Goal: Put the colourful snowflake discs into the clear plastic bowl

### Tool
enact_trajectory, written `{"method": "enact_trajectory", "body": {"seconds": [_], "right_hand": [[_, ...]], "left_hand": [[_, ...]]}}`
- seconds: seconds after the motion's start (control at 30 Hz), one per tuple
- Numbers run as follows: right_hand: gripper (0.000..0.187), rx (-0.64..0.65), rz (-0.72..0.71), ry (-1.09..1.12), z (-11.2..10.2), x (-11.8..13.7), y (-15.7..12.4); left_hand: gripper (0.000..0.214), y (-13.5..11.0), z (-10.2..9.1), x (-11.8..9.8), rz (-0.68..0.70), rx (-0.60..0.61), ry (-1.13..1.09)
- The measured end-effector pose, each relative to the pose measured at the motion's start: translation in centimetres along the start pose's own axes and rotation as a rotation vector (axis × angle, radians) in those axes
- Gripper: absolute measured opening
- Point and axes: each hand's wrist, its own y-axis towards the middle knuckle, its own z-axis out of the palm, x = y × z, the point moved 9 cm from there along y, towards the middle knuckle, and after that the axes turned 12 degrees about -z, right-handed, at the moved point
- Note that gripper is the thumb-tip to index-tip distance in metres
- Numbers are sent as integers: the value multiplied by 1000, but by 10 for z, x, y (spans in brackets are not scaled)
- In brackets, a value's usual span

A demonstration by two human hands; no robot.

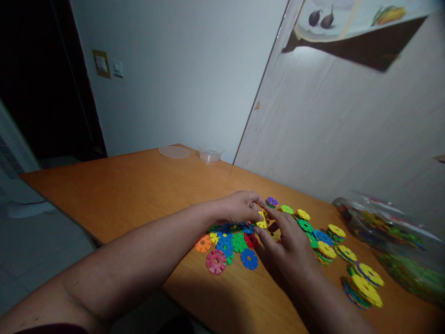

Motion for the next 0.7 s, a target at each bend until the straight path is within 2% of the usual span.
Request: {"method": "enact_trajectory", "body": {"seconds": [0.07, 0.13, 0.27, 0.4, 0.5, 0.7], "right_hand": [[39, 16, 3, -7, 0, 0, 1], [34, 3, 36, -49, -5, -6, 0], [41, -8, 192, -207, -19, -35, -4], [44, 128, 270, -230, -12, -58, -11], [40, 259, 280, -238, 0, -60, -15], [33, 400, 271, -236, 11, -54, -17]], "left_hand": [[40, -1, 6, 2, -21, 37, -41], [43, 0, 5, 4, -32, 14, -21], [42, 4, -15, 6, -20, -156, 180], [29, 7, -32, 9, -33, -291, 480], [26, 6, -35, 16, -88, -284, 643], [37, 0, -32, 24, -176, -165, 768]]}}
